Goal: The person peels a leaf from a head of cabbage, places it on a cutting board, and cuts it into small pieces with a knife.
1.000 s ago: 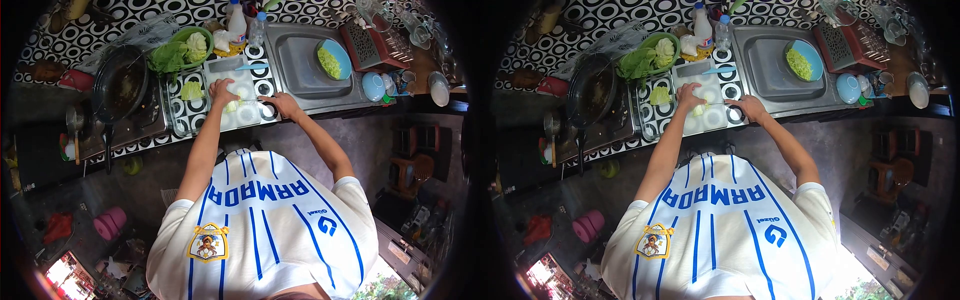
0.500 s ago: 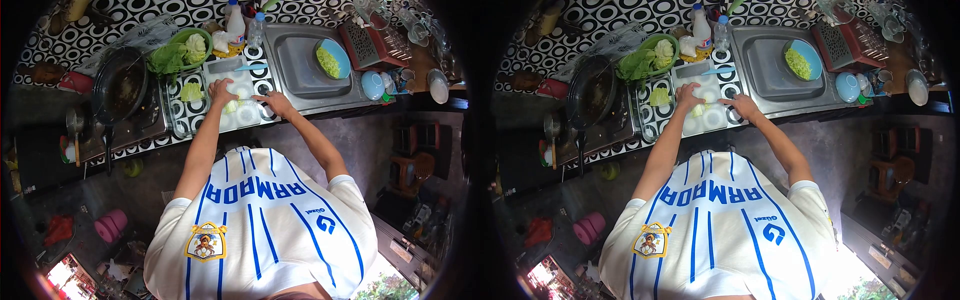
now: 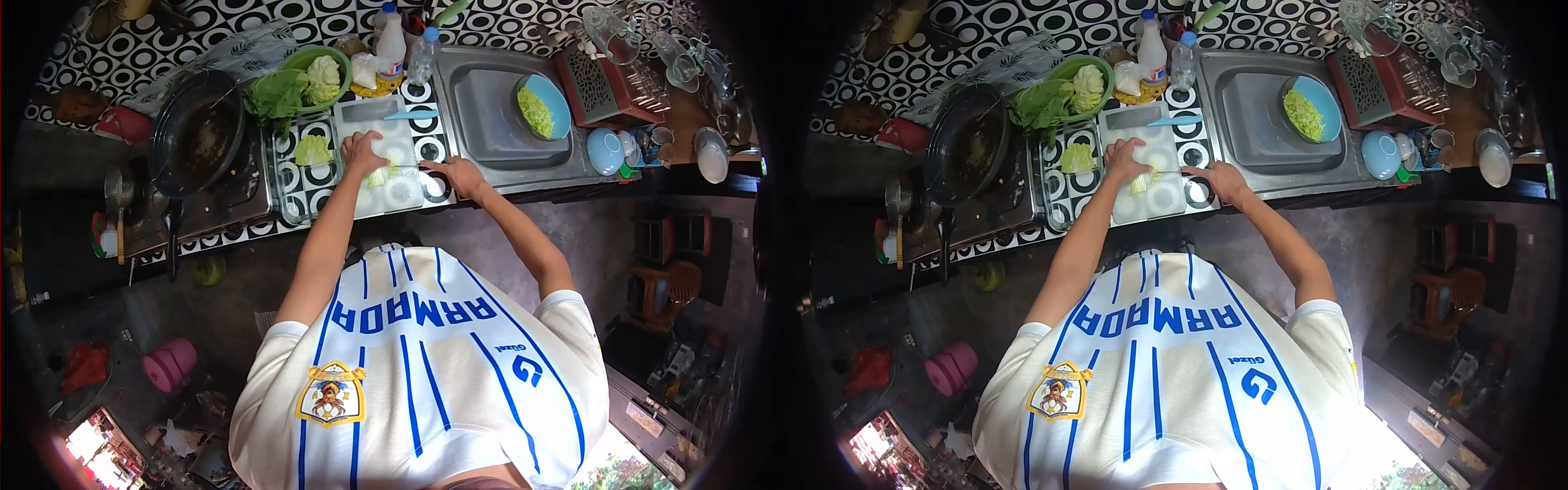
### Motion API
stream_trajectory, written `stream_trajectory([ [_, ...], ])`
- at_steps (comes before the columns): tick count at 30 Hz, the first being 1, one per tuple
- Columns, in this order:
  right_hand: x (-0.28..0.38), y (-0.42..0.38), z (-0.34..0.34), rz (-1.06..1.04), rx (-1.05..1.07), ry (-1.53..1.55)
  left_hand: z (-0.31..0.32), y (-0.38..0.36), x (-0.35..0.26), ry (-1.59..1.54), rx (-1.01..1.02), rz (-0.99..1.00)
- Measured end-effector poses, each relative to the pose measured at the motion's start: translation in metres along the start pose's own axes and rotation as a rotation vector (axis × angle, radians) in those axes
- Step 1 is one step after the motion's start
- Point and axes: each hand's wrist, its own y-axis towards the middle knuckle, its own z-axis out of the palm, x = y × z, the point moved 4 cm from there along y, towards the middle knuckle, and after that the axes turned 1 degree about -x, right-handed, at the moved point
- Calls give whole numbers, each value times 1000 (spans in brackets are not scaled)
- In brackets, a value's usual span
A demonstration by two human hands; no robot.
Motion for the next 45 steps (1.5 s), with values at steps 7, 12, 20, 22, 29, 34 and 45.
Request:
stream_trajectory([
  [7,4,-5,-15,-63,-68,13,-1,13,-2,-35,130,-151],
  [12,12,9,-17,-55,-79,28,1,16,-1,-68,126,-180],
  [20,9,21,0,-52,-78,56,8,15,3,4,15,-111],
  [22,10,21,-1,1,-40,59,6,17,3,2,5,-94],
  [29,-5,10,3,3,-38,74,4,15,4,-20,15,-90],
  [34,-2,3,-17,-26,-48,29,2,14,2,-16,22,-126],
  [45,10,29,-9,-69,-94,5,5,23,5,-39,46,-203],
])
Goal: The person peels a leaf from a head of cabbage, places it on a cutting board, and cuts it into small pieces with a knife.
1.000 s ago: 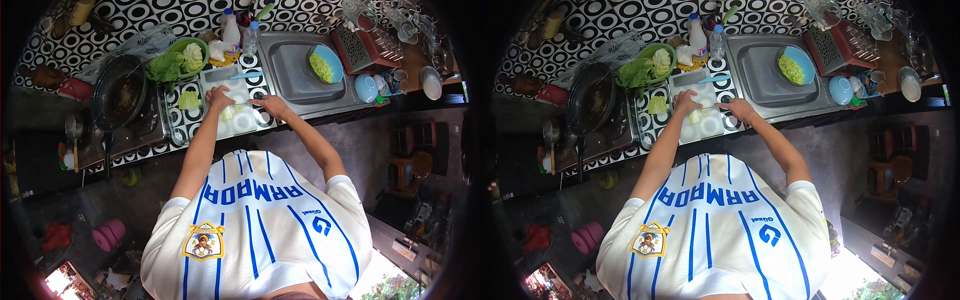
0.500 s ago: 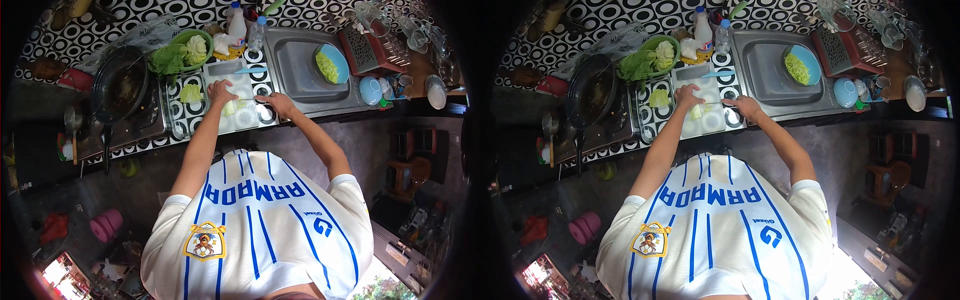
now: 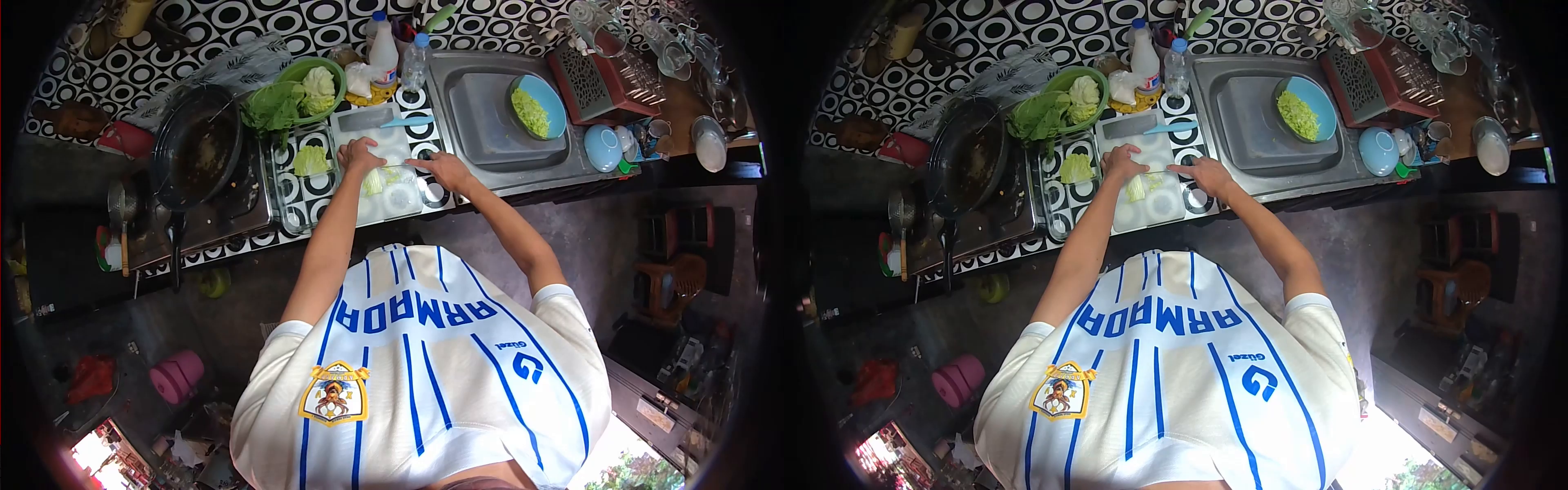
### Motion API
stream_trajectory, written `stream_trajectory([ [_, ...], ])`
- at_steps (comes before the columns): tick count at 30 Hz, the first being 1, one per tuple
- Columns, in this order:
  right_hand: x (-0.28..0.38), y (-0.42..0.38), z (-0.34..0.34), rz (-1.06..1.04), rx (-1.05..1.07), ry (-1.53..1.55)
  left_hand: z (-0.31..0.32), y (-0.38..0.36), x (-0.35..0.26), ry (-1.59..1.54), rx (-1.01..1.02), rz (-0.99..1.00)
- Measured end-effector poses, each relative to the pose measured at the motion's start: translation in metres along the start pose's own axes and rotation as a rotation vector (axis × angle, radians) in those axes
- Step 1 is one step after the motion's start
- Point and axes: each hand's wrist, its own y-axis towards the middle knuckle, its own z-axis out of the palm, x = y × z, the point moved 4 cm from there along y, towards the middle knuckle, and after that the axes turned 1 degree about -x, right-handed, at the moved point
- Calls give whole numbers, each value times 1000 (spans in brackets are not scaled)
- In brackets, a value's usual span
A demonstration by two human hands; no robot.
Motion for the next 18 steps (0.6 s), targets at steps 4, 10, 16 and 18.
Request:
stream_trajectory([
  [4,0,-5,6,8,-24,29,3,-3,2,3,-52,56],
  [10,-8,-22,4,91,61,68,5,-5,4,-12,-103,115],
  [16,-9,-21,-8,53,17,10,0,-4,2,-22,-51,67],
  [18,-4,-15,-8,47,-5,-1,-1,-3,-1,8,-37,42],
])
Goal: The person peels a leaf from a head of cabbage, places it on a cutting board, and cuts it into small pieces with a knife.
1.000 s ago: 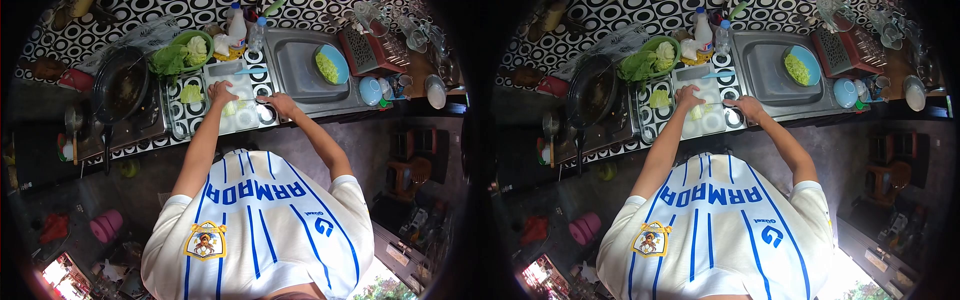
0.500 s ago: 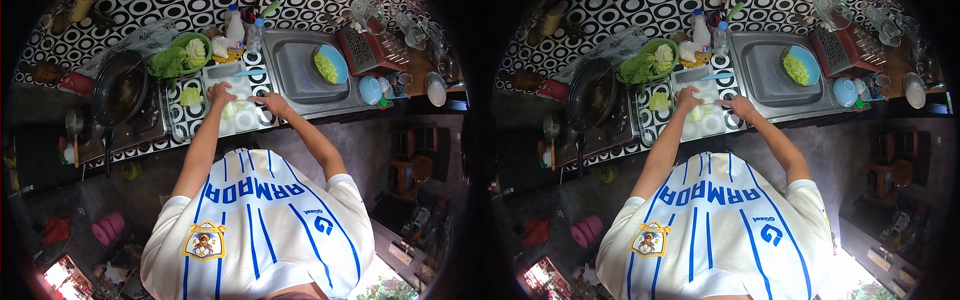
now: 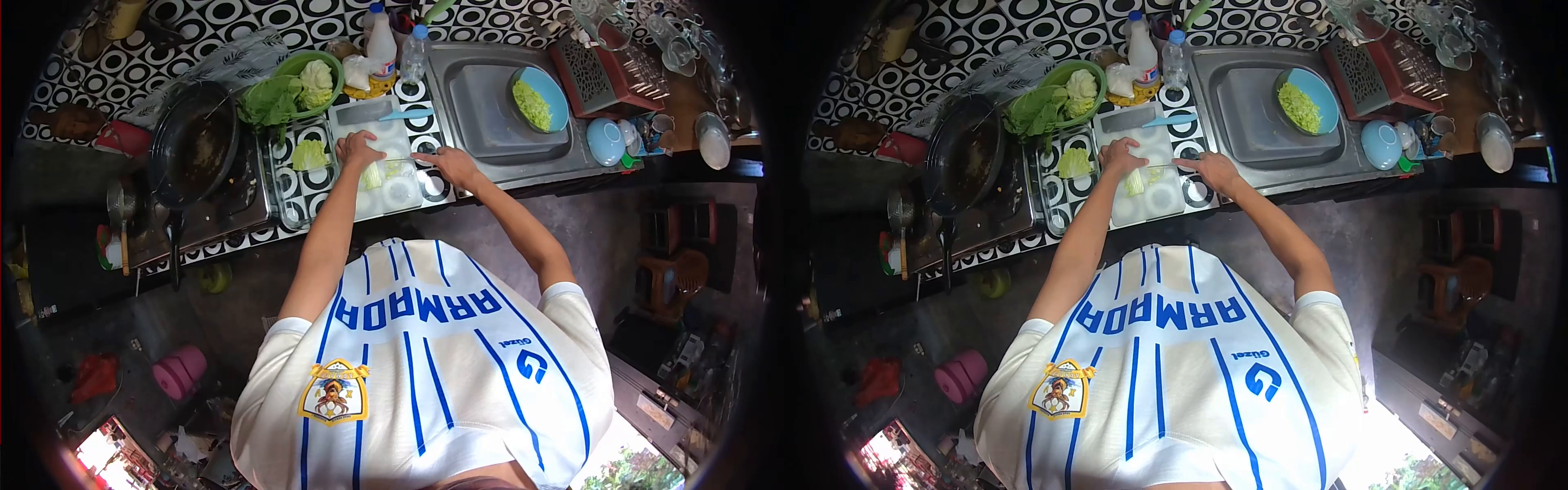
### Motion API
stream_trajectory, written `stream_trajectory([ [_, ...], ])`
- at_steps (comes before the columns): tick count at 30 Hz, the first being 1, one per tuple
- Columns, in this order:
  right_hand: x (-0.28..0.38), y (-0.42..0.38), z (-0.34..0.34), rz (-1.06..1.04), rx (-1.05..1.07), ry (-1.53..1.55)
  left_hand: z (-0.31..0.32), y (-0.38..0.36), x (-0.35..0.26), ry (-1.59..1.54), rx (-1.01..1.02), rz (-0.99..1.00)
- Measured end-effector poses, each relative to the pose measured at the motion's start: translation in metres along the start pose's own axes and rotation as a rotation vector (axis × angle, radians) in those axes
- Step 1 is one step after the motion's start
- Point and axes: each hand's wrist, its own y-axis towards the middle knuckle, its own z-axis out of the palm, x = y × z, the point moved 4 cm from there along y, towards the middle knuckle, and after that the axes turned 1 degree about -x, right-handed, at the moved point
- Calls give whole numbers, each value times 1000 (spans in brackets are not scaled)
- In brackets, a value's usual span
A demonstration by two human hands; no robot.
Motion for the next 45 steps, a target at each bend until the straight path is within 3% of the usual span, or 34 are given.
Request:
stream_trajectory([
  [6,0,13,10,-7,-11,-8,2,10,3,-70,115,-66],
  [18,16,-4,25,248,196,128,8,7,14,-118,14,30],
  [25,49,-21,35,285,79,-6,20,-3,29,-228,-151,246],
  [30,63,-28,26,335,-173,272,23,-17,38,-280,-235,408],
  [33,71,-38,26,459,-220,338,19,-42,38,-300,-318,393],
  [39,89,-47,58,565,-222,333,21,-83,33,-231,-261,285],
  [43,110,-38,62,466,-117,311,24,-88,35,-225,-255,268],
  [45,112,-38,58,477,-172,362,23,-91,34,-205,-254,261],
])
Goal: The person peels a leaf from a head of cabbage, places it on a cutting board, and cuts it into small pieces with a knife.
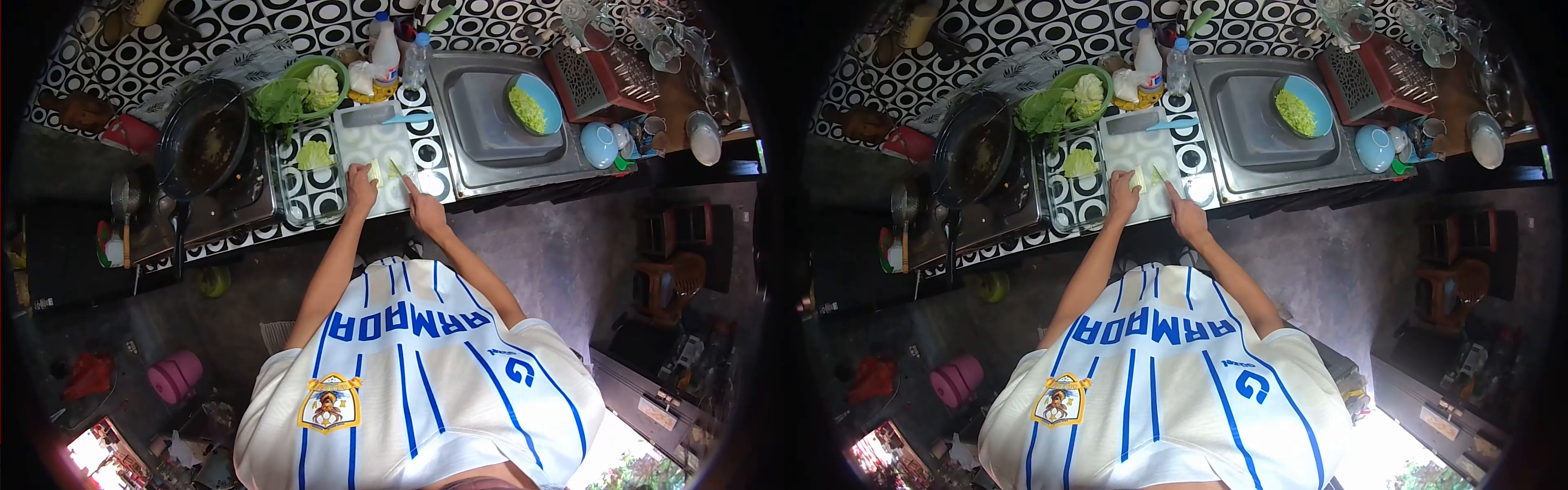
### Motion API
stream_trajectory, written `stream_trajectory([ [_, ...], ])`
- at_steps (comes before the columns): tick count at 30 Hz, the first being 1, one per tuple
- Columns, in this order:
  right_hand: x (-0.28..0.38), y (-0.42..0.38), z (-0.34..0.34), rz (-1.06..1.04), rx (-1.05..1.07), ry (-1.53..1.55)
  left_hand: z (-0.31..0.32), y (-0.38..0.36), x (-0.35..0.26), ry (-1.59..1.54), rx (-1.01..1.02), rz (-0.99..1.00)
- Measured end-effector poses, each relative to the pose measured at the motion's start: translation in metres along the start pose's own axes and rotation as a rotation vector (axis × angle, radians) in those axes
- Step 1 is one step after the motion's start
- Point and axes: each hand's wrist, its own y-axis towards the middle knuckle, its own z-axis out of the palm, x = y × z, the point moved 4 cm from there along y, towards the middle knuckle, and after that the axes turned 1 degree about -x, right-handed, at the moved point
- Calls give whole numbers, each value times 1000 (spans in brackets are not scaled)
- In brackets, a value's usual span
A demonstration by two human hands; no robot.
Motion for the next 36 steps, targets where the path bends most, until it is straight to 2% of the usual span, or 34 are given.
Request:
stream_trajectory([
  [2,-4,3,-5,-12,-52,75,-2,-1,-3,-6,-1,-21],
  [5,-1,-9,-25,-124,-4,76,-3,-3,-6,5,11,-24],
  [8,-11,-21,-25,-126,174,-84,1,0,-1,13,34,-18],
  [15,-25,2,-31,-89,14,38,4,2,3,31,57,-15],
  [19,-5,4,-22,-175,44,28,4,4,2,31,62,-28],
  [26,-6,5,-16,12,-41,32,-1,1,0,22,52,-26],
  [34,11,-20,-4,9,-4,144,6,2,8,-13,72,10],
  [36,17,-17,5,-42,-63,176,6,2,7,-6,74,12],
])
